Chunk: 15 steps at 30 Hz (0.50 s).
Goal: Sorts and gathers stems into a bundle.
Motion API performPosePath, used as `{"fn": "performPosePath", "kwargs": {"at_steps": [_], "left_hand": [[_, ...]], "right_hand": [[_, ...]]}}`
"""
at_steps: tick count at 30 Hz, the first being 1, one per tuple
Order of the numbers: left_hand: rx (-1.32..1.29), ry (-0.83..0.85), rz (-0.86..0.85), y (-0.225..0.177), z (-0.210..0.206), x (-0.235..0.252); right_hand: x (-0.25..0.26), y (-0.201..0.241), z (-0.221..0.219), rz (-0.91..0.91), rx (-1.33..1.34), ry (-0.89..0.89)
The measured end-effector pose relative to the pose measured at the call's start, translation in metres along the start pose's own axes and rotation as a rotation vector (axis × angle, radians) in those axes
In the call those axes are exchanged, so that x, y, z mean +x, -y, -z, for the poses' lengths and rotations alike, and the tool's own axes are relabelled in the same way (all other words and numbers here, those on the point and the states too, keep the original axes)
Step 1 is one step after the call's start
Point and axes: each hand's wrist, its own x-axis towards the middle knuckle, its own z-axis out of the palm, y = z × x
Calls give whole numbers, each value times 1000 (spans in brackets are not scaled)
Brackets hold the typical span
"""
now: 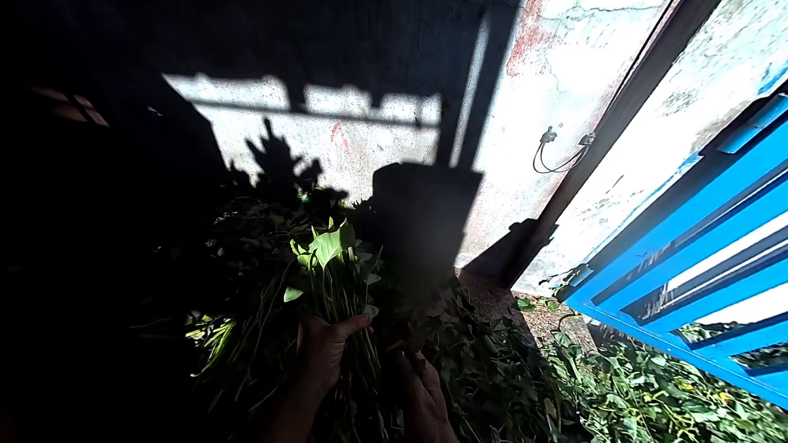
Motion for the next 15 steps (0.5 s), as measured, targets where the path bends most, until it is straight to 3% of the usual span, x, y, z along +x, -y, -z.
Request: {"fn": "performPosePath", "kwargs": {"at_steps": [3, 6, 9, 10, 12, 15], "left_hand": [[16, -67, -39, -2, 0, 0], [17, -232, -137, -16, 9, 12], [15, -311, -263, -35, 20, 15], [16, -351, -319, -38, 21, 13], [9, -457, -498, -40, 22, 10], [-54, -548, -700, -44, 28, 12]], "right_hand": [[-15, 4, 19, -40, -60, 168], [-40, 10, 48, -229, -252, 433], [-49, -2, 98, -557, -850, 652], [-49, -6, 113, -720, -1130, 661], [-50, -15, 129, -1020, -1542, 485], [-36, -41, 156, -1044, -1642, 248]]}}
